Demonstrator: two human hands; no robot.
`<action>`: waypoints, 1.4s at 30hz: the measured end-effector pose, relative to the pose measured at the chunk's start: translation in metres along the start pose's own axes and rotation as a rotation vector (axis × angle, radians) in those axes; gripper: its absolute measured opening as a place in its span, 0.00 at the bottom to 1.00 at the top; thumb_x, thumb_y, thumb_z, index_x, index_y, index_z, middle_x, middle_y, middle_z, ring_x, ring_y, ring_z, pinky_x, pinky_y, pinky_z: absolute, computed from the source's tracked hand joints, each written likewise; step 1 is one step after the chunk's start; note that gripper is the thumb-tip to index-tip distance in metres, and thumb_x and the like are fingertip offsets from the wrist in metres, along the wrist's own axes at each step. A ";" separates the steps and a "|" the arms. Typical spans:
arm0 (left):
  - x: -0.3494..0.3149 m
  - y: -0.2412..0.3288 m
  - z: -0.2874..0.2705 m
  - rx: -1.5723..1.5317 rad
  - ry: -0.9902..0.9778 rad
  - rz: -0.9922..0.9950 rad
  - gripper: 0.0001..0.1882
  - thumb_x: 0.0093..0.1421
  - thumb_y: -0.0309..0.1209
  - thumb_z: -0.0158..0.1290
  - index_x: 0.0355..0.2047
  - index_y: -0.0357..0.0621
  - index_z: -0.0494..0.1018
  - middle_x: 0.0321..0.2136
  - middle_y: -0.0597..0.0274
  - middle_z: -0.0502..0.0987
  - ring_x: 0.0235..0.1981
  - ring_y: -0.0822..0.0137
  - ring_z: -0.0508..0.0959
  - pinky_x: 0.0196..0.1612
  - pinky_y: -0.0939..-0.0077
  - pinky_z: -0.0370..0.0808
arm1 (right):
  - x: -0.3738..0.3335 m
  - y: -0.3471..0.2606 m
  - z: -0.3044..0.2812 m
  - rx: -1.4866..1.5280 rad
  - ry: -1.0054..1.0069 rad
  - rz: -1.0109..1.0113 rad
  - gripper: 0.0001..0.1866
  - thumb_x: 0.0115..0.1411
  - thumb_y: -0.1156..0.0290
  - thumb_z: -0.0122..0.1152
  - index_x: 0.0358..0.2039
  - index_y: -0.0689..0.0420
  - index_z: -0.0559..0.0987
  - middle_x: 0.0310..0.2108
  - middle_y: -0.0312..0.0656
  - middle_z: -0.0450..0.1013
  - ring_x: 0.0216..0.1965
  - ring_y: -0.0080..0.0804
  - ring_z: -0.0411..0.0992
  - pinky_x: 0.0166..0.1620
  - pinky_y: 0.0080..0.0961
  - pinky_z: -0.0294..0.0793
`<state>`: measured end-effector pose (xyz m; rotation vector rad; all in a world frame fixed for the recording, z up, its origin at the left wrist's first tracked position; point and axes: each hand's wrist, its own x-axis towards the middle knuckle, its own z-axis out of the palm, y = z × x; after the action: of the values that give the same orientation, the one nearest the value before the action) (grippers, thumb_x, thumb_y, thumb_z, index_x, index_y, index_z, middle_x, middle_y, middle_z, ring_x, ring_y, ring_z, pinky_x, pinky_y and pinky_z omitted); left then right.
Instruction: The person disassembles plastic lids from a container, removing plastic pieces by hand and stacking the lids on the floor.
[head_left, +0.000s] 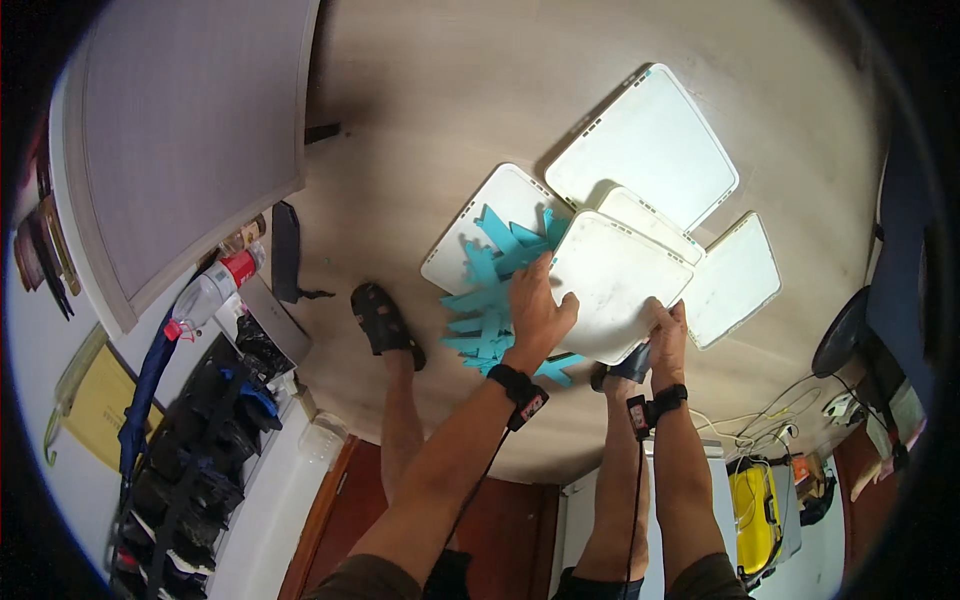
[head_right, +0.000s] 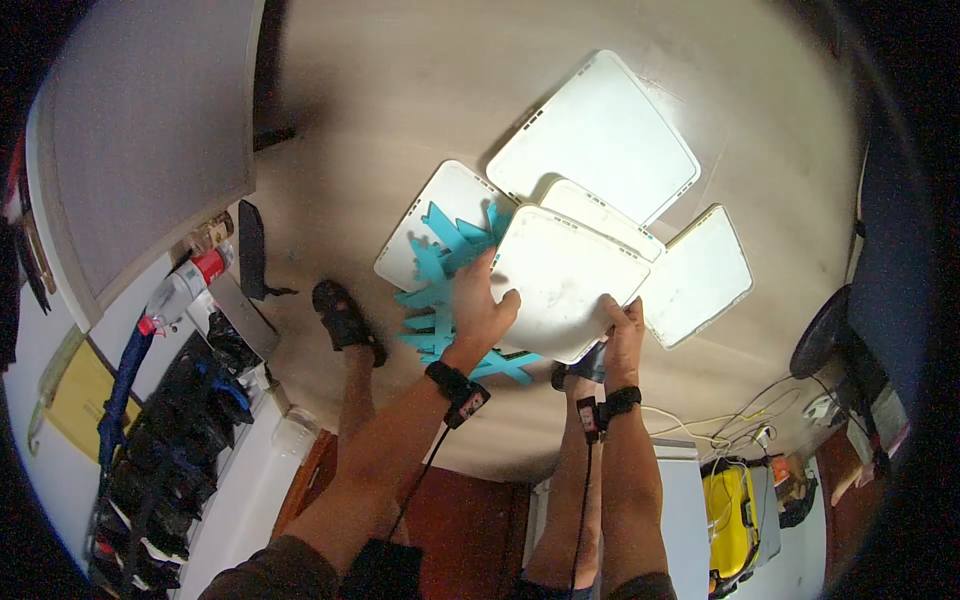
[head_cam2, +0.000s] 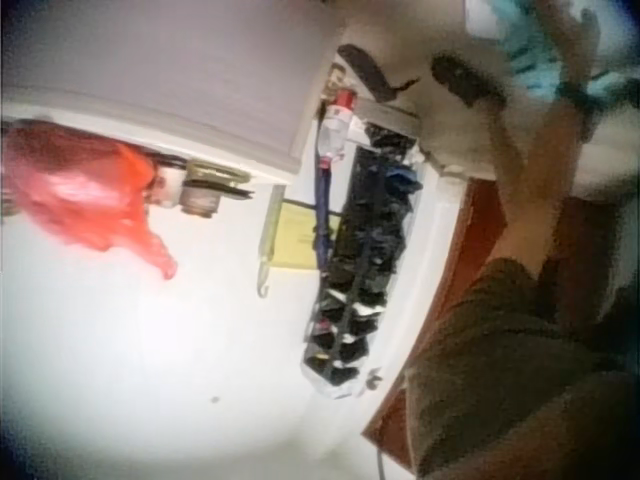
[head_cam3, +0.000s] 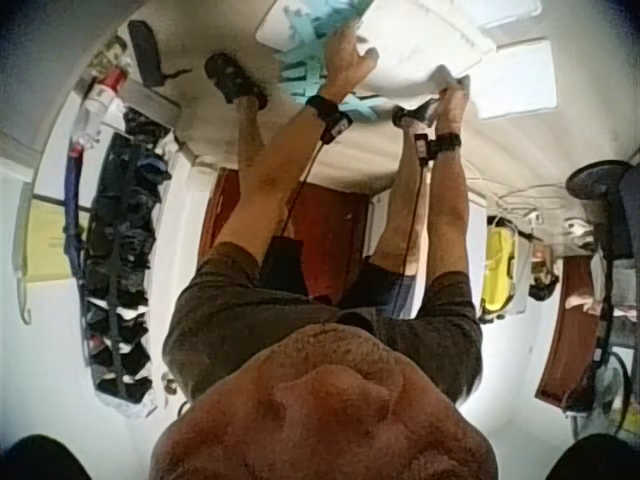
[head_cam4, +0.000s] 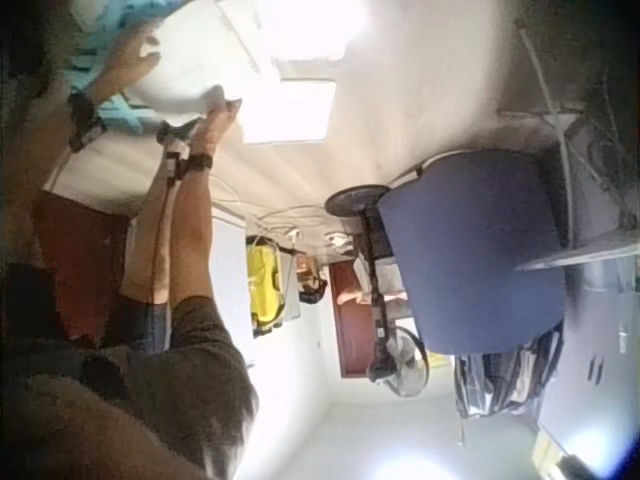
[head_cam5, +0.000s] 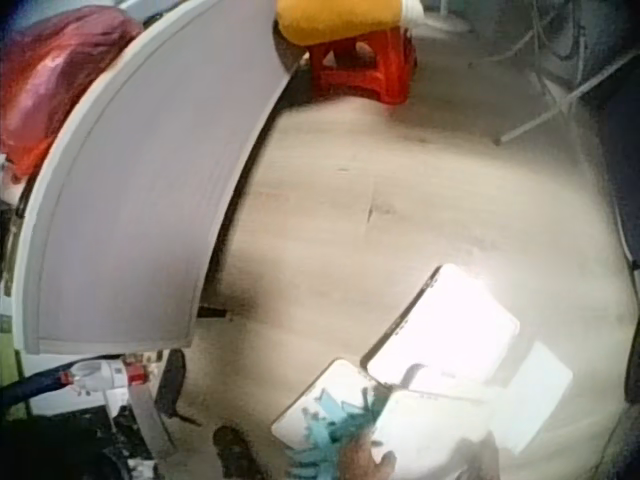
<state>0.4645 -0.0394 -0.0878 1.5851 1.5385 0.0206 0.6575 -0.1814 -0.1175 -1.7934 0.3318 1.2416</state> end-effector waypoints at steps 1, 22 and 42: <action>-0.002 0.002 0.000 -0.028 0.037 0.016 0.32 0.43 0.25 0.57 0.52 0.31 0.65 0.41 0.43 0.74 0.44 0.44 0.71 0.50 0.54 0.66 | 0.004 0.002 -0.003 0.033 0.004 0.008 0.14 0.57 0.74 0.59 0.44 0.57 0.73 0.36 0.35 0.74 0.36 0.24 0.72 0.41 0.22 0.71; -0.055 0.033 -0.027 -0.724 -0.395 -0.290 0.14 0.52 0.33 0.58 0.34 0.33 0.78 0.25 0.51 0.80 0.27 0.67 0.79 0.34 0.70 0.74 | -0.042 -0.009 -0.023 -0.162 -0.052 -0.132 0.27 0.53 0.69 0.58 0.54 0.62 0.66 0.45 0.42 0.71 0.48 0.33 0.68 0.55 0.27 0.64; 0.100 0.086 -0.068 0.065 -0.246 0.218 0.52 0.50 0.38 0.59 0.68 0.35 0.41 0.68 0.40 0.43 0.69 0.47 0.45 0.69 0.59 0.46 | 0.036 -0.107 0.042 0.131 0.001 -0.200 0.28 0.64 0.60 0.53 0.58 0.67 0.64 0.53 0.45 0.67 0.52 0.33 0.65 0.57 0.27 0.62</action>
<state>0.5159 0.0947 -0.0518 1.7303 1.1845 -0.1005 0.7175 -0.0793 -0.0967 -1.6709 0.2230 1.0553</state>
